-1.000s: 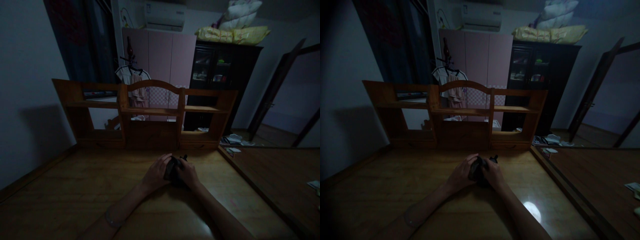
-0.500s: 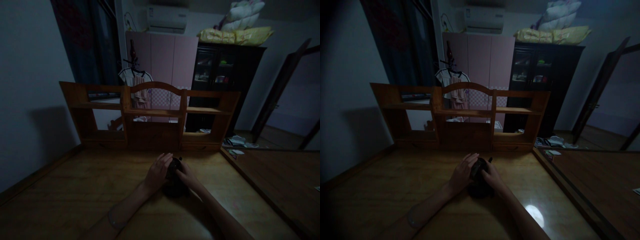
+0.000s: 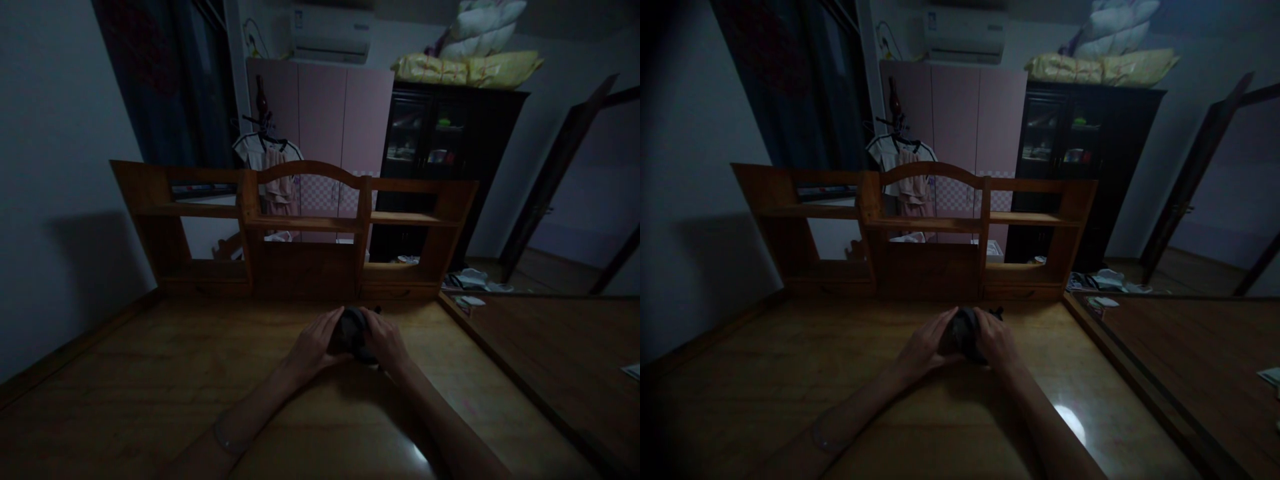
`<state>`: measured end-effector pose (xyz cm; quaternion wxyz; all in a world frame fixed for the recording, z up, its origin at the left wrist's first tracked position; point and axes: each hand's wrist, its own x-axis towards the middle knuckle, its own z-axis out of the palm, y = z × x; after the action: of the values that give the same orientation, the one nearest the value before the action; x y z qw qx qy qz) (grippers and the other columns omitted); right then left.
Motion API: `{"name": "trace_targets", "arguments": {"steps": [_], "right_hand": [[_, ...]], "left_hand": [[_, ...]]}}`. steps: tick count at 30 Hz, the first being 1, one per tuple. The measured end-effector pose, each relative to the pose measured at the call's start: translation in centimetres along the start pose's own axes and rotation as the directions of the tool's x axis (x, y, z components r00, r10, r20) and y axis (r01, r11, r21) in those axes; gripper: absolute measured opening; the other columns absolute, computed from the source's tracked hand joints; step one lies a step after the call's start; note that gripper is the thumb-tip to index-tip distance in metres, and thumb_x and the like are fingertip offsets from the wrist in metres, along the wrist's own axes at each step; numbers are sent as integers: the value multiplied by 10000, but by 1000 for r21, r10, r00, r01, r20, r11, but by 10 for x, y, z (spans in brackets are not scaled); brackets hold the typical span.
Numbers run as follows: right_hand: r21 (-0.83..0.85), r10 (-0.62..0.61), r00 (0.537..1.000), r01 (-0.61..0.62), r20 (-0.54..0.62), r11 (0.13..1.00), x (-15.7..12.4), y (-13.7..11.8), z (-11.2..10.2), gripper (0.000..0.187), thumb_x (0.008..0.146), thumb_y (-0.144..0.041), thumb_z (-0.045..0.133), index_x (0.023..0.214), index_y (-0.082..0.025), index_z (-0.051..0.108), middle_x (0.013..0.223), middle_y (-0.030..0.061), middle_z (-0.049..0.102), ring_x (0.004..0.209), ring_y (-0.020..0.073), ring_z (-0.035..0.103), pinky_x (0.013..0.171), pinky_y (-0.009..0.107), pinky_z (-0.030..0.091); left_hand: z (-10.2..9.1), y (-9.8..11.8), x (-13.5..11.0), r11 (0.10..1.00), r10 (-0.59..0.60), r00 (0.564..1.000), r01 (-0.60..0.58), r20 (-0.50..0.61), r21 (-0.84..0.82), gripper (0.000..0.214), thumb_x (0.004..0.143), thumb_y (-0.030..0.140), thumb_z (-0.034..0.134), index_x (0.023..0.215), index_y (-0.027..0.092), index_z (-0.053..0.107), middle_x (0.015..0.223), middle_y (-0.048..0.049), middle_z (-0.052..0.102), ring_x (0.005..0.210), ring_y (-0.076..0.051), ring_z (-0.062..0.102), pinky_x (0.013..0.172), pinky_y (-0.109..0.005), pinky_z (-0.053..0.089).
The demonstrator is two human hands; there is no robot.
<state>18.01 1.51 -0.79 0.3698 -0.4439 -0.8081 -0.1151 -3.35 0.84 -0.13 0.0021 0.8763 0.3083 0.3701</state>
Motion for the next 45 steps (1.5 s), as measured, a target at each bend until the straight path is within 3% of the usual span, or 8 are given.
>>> {"name": "trace_targets", "arguments": {"steps": [7,10,13,17,24,32,39,45], "right_hand": [[-32,28,995,-32,-95,999,0,-1,-2,358,839,-84,448,1183,-133,536,1029,124,688,887,234,673,766,341,545],[-29,-29,995,26,-93,999,-1,-4,-1,383,845,-89,459,1221,-138,518,1073,126,676,932,238,664,804,354,541],[-8,-107,992,106,-70,994,-2,-9,0,425,858,-87,449,1278,-147,484,1166,135,641,1038,243,628,882,373,522],[20,-145,989,146,-38,989,-1,-15,0,459,887,-93,421,1340,-166,439,1218,139,612,1107,243,594,921,389,511],[41,-169,985,170,-21,985,1,-13,0,493,897,-97,419,1384,-170,404,1269,148,580,1140,255,574,948,404,497],[274,7,1000,-1,-21,962,2,-23,0,487,862,-151,506,1336,-245,448,1247,82,592,1115,224,581,950,372,487],[447,62,997,-73,40,892,4,-19,-2,467,789,-148,558,1243,-252,524,1199,54,616,1098,213,579,941,345,458],[620,203,935,-346,290,704,10,-14,-5,401,725,-199,627,1125,-191,607,974,23,678,872,194,627,777,288,491]], "left_hand": [[5,9,-3,990,-121,992,122,-22,76,670,846,507,553,1393,207,309,1303,-109,546,1127,-246,581,931,-358,493],[7,11,-5,957,-226,974,221,7,186,630,841,574,510,1314,171,407,1039,-113,683,882,-258,679,736,-327,530],[9,9,-8,913,-291,956,266,36,310,691,805,658,482,1245,124,469,757,-101,702,646,-270,679,574,-316,485],[12,7,-9,904,-306,951,277,42,327,732,774,652,509,1239,91,445,737,-115,696,638,-279,673,558,-308,454],[7,16,-8,918,-358,933,348,22,190,683,826,485,509,1368,161,251,788,-63,701,665,-257,672,611,-312,462],[4,13,-8,871,-376,921,389,-103,299,534,884,477,439,1332,200,352,745,-61,692,632,-251,655,589,-310,445],[1,11,-9,899,-293,951,309,-97,310,474,940,445,356,1331,179,359,774,-70,691,649,-237,655,583,-305,449],[3,7,-12,925,-281,956,293,-83,244,410,932,401,364,1282,190,396,777,-59,690,660,-237,663,613,-322,479]]}}
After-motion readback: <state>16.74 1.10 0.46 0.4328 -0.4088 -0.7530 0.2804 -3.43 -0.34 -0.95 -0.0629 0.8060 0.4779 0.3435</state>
